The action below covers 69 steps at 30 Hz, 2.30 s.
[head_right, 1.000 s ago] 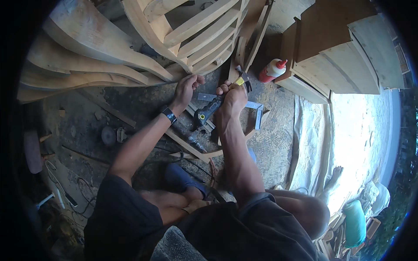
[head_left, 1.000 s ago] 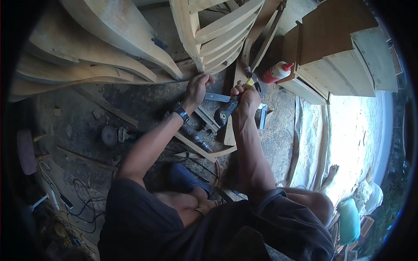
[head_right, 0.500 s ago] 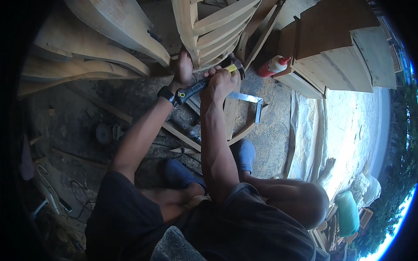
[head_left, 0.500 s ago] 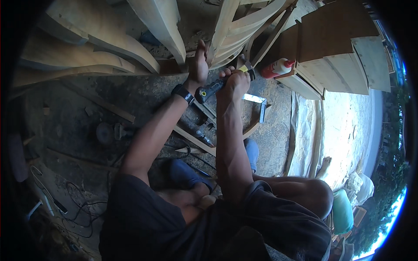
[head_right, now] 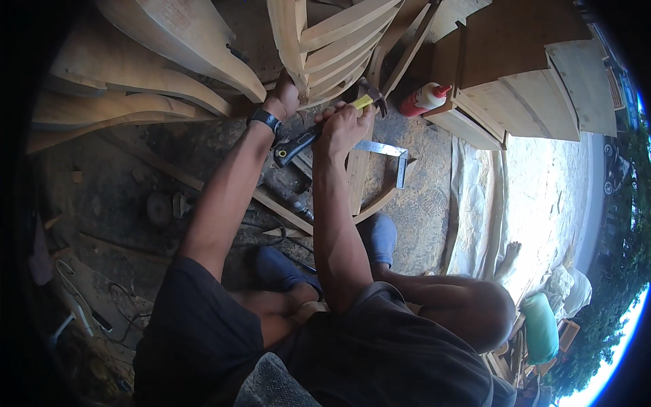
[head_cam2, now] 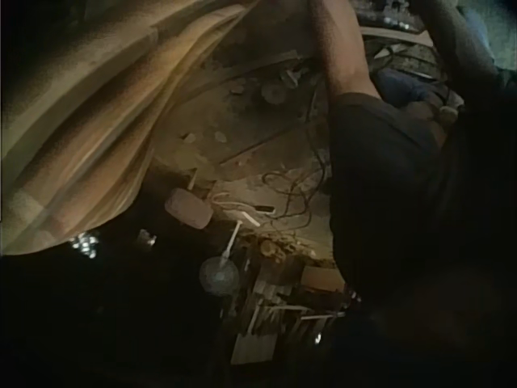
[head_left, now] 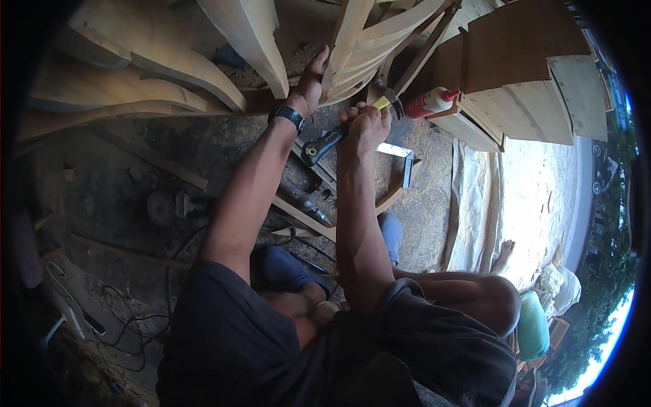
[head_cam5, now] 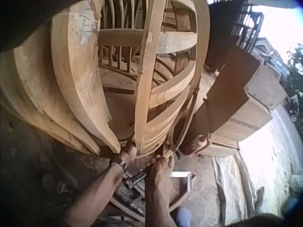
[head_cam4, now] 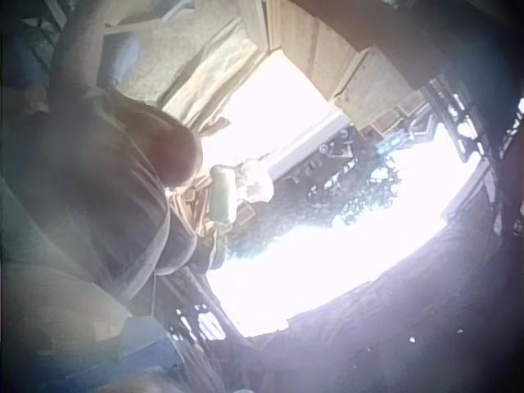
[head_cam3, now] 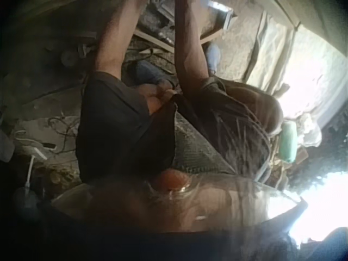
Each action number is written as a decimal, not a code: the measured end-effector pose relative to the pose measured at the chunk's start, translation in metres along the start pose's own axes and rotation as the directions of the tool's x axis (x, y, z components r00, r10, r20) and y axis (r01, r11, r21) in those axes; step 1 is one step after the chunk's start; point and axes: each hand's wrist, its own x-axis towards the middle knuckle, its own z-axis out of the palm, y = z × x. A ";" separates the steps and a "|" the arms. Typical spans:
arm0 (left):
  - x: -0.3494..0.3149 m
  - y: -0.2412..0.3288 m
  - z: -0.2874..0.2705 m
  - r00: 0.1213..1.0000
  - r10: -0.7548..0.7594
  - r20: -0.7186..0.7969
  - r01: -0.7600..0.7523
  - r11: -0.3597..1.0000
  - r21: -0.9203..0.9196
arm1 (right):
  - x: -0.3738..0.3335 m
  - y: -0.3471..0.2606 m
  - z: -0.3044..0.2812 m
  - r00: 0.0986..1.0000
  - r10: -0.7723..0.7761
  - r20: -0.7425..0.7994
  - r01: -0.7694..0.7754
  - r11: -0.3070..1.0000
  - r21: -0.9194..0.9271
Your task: The person applies glue to a small wooden block and then uses a hammer to secure it into a curved wooden frame.
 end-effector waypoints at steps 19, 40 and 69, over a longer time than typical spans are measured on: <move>0.003 -0.005 -0.006 0.998 0.046 -0.033 -0.043 0.997 0.068 | -0.014 0.004 -0.017 0.992 -0.055 -0.113 0.059 0.998 0.027; 0.011 -0.017 -0.011 0.998 0.064 0.007 -0.064 0.997 0.049 | -0.009 0.003 -0.016 0.997 -0.003 0.080 0.012 0.994 -0.112; 0.014 -0.016 -0.020 0.992 0.121 0.028 -0.122 0.991 0.053 | 0.004 -0.008 -0.044 0.966 0.118 0.231 -0.037 0.944 -0.327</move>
